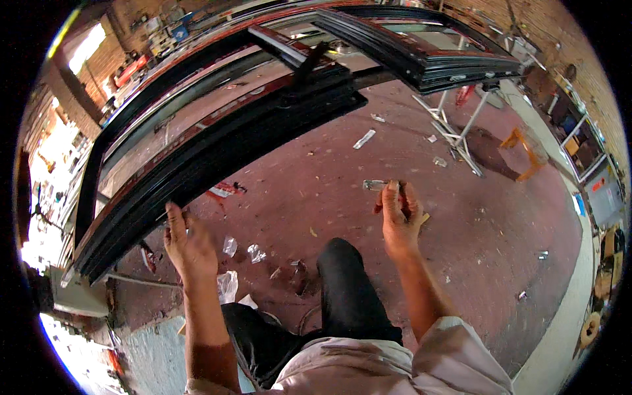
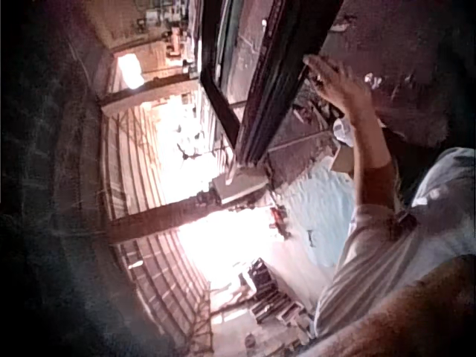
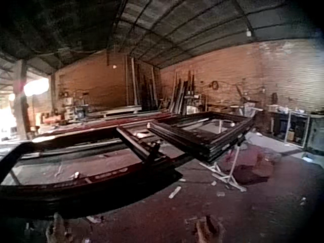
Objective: The person unpacks small metal hardware pieces from plastic bags, separates them, and fits them into slots on a dark window frame. The person handles the parts by hand and places them into the frame's grooves.
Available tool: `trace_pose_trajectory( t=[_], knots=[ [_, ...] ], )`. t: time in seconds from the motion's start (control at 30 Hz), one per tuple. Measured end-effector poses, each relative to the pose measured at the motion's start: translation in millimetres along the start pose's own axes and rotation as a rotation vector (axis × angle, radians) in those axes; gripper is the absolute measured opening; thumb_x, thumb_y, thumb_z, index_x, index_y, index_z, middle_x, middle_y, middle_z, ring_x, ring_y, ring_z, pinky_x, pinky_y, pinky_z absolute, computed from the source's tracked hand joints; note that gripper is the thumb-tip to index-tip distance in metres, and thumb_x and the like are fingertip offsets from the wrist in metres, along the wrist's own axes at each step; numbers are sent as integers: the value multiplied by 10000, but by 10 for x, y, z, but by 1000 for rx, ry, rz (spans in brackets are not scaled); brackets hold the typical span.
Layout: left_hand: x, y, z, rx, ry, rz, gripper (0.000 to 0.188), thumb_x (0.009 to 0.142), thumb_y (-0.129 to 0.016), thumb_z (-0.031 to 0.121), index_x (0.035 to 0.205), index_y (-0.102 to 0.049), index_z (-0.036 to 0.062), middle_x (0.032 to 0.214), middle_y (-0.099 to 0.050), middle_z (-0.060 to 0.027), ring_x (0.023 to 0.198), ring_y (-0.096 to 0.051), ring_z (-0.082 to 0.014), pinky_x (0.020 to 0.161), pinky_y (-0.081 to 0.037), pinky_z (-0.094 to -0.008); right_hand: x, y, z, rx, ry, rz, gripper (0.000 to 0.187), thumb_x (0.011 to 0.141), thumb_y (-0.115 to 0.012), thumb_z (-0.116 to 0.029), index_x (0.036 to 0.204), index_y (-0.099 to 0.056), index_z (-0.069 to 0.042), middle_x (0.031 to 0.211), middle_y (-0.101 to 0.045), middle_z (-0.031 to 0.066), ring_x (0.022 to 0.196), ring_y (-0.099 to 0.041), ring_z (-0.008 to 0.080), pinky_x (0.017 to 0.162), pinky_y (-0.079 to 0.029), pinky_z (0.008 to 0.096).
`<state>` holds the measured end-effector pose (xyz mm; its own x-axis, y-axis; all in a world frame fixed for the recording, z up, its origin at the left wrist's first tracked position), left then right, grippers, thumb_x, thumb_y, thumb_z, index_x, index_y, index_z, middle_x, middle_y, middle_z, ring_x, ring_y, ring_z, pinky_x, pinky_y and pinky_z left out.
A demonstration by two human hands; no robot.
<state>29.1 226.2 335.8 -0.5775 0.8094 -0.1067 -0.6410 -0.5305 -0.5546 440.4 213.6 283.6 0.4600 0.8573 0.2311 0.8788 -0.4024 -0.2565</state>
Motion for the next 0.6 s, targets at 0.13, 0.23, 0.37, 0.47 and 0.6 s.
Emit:
trace_pose_trajectory(
  t=[0.13,0.23,0.37,0.47,0.6],
  knots=[
    [-10,-27,22,-17,-71,3,176,948,-734,227,824,-619,179,678,-499,82,587,-410,-30,508,-274,-223,114,102,-103,-62,70,43,290,1048,-592,-345,923,-579,-83,773,-535,-8,695,-504,90,631,-465,287],
    [-6,6,23,-24,-66,31,164,945,-729,221,835,-616,176,660,-466,88,552,-370,-27,493,-248,-218,183,85,-187,-44,94,32,287,1047,-593,-342,927,-581,-82,781,-541,-5,696,-506,89,627,-467,279],
    [19,-48,73,-45,-105,-52,199,962,-700,233,829,-568,163,638,-401,78,502,-295,-33,447,-208,-215,337,101,-300,-2,144,5,290,1045,-597,-342,932,-582,-76,792,-554,2,701,-516,94,628,-468,280],
    [126,169,124,-26,-104,-104,166,985,-659,262,958,-596,111,741,-456,38,565,-346,-65,455,-246,-220,426,77,-316,23,150,-11,288,1045,-597,-339,933,-583,-74,800,-561,8,714,-523,99,632,-467,279],
    [110,398,231,28,-106,-28,174,990,-655,271,916,-567,141,733,-422,57,562,-331,-48,461,-237,-217,513,-26,-428,52,168,-35,280,1045,-600,-332,943,-584,-71,806,-564,11,718,-525,100,642,-469,279]
  ],
)
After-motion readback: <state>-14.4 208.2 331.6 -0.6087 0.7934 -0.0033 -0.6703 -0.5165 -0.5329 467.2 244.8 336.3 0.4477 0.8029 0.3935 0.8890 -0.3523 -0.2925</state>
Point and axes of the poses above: each hand's wrist, its own x-axis towards the middle knuckle, its own y-axis out of the back of the hand, z = x × y, the point moved 8 cm from there along x, towards the middle knuckle
